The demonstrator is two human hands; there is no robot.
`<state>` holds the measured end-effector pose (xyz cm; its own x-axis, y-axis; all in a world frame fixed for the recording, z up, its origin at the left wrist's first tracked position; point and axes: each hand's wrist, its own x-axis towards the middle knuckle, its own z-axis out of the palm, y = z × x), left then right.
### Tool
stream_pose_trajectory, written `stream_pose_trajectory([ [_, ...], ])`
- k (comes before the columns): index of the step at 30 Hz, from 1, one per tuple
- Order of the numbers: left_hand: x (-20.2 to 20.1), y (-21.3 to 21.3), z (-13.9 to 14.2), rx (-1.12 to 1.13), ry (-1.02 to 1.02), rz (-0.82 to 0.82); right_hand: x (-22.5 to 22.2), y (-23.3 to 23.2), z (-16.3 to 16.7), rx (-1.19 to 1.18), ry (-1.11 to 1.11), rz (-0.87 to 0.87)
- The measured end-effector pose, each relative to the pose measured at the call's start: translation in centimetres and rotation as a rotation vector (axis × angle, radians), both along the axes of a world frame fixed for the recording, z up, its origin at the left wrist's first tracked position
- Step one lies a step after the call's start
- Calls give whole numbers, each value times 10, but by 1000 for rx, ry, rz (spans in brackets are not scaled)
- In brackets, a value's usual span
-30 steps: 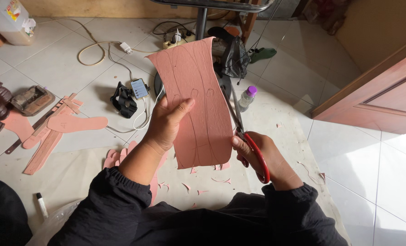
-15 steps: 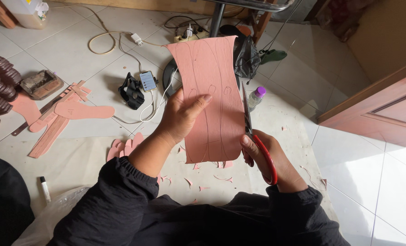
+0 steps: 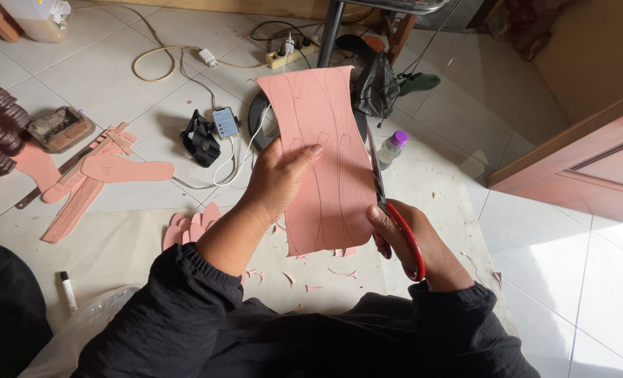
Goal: The person uses red-handled scissors to cut a pink foam sheet along pre-drawn outlines, producing multiple identical shapes. The person holds the foam with one hand and cuts with the other, placing finished pieces on the floor.
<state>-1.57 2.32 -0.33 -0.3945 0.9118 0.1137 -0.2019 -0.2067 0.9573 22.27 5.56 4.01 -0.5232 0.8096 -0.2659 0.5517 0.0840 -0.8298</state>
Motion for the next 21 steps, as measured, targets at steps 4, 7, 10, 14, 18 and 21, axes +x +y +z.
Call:
stream_pose_trajectory([
  [4,2,0,-3,49,31,1,3,2,-2,4,-67,-20],
  [7,2,0,-4,88,33,-9,4,5,-4,42,-11,25],
  [10,3,1,-5,88,30,-3,6,7,-4,32,-21,20],
  [14,-1,4,-6,62,5,21,7,6,-4,24,-16,28],
  [18,-1,5,-7,73,-46,3,5,5,-3,21,-42,29],
  [21,0,4,-7,29,1,42,4,6,-3,35,-50,31],
])
